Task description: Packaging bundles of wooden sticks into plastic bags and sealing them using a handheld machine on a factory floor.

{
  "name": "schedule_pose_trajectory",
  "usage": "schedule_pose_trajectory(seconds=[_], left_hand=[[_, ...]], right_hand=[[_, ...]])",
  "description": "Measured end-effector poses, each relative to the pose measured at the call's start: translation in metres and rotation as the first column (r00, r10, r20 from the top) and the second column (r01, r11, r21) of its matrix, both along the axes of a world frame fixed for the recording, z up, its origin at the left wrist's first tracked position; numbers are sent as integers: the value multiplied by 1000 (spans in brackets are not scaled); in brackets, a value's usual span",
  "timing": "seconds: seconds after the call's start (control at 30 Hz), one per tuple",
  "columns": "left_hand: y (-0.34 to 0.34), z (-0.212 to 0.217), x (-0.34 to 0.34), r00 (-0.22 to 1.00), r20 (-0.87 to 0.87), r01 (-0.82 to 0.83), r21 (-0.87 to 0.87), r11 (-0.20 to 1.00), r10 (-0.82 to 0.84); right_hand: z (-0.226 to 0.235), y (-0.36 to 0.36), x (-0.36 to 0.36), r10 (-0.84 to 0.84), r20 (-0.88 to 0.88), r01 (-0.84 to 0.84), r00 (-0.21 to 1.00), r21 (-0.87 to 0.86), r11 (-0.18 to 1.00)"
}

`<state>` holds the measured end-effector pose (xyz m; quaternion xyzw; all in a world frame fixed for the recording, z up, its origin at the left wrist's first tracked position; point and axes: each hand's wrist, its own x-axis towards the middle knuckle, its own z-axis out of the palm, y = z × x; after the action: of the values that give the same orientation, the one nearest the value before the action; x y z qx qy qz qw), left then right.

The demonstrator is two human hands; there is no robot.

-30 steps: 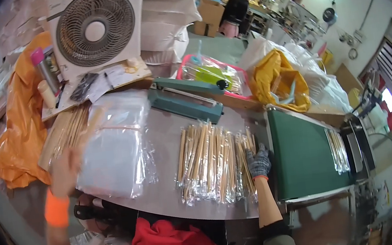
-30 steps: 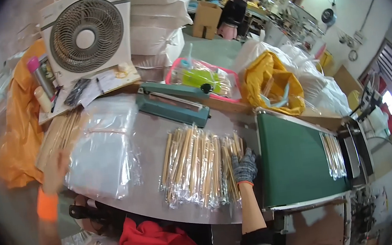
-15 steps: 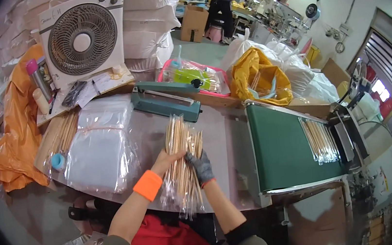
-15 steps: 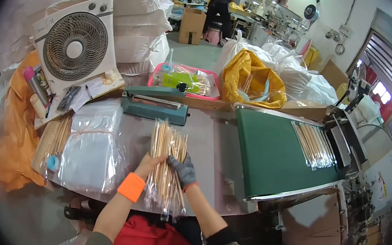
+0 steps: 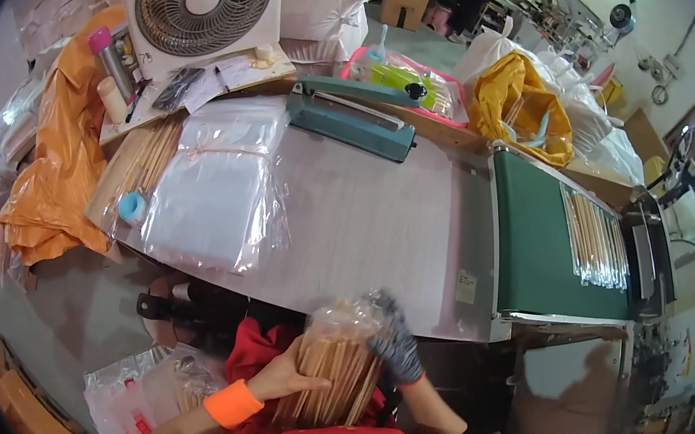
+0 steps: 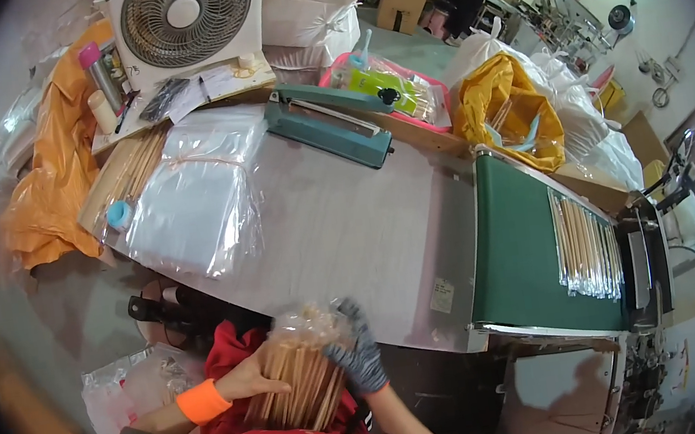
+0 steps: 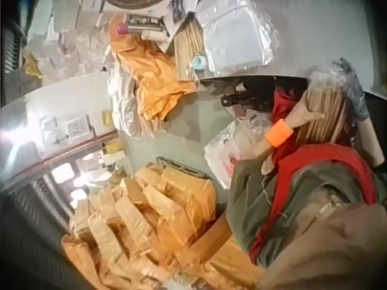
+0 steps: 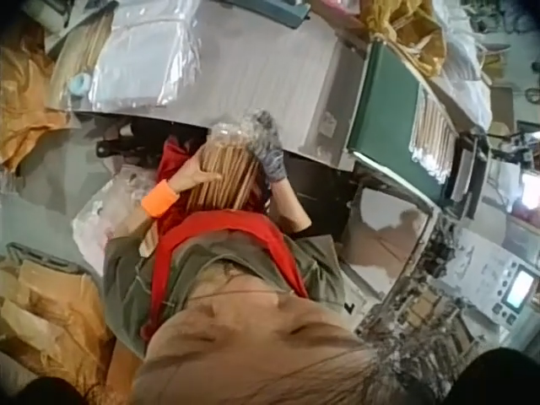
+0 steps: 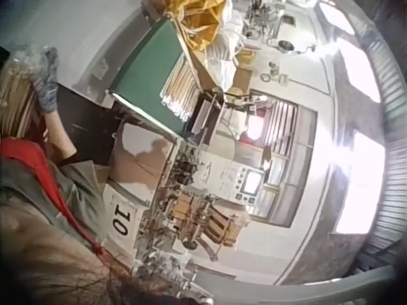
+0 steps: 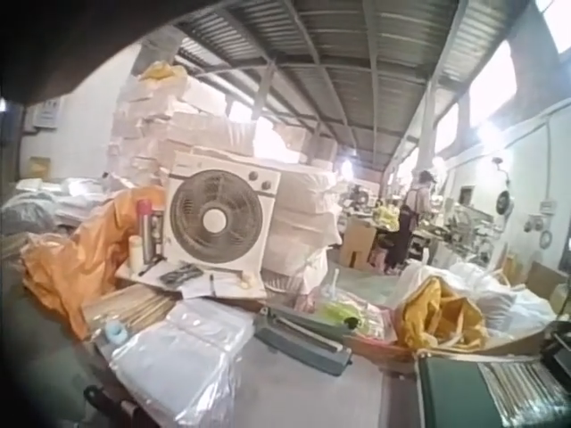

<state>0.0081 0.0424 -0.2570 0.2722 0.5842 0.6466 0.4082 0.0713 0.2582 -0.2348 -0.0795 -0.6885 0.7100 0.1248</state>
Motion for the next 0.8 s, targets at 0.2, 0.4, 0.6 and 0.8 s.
schedule_pose_trajectory(seconds=[0.2,0.4,0.6,0.8], left_hand=[[38,-26,3,948,108,-308,71,949,299],[27,48,4,762,-520,-548,-199,812,386],[-62,40,-158,244,-970,-344,-83,935,3],[-159,-22,-297,347,-938,-420,-161,893,-6]], right_hand=[[32,-5,-55,515,121,-526,849,97,845],[23,-17,-78,583,138,-577,801,-84,813],[16,17,-51,401,197,-417,895,42,908],[14,-20,-84,505,63,-494,861,-134,859]])
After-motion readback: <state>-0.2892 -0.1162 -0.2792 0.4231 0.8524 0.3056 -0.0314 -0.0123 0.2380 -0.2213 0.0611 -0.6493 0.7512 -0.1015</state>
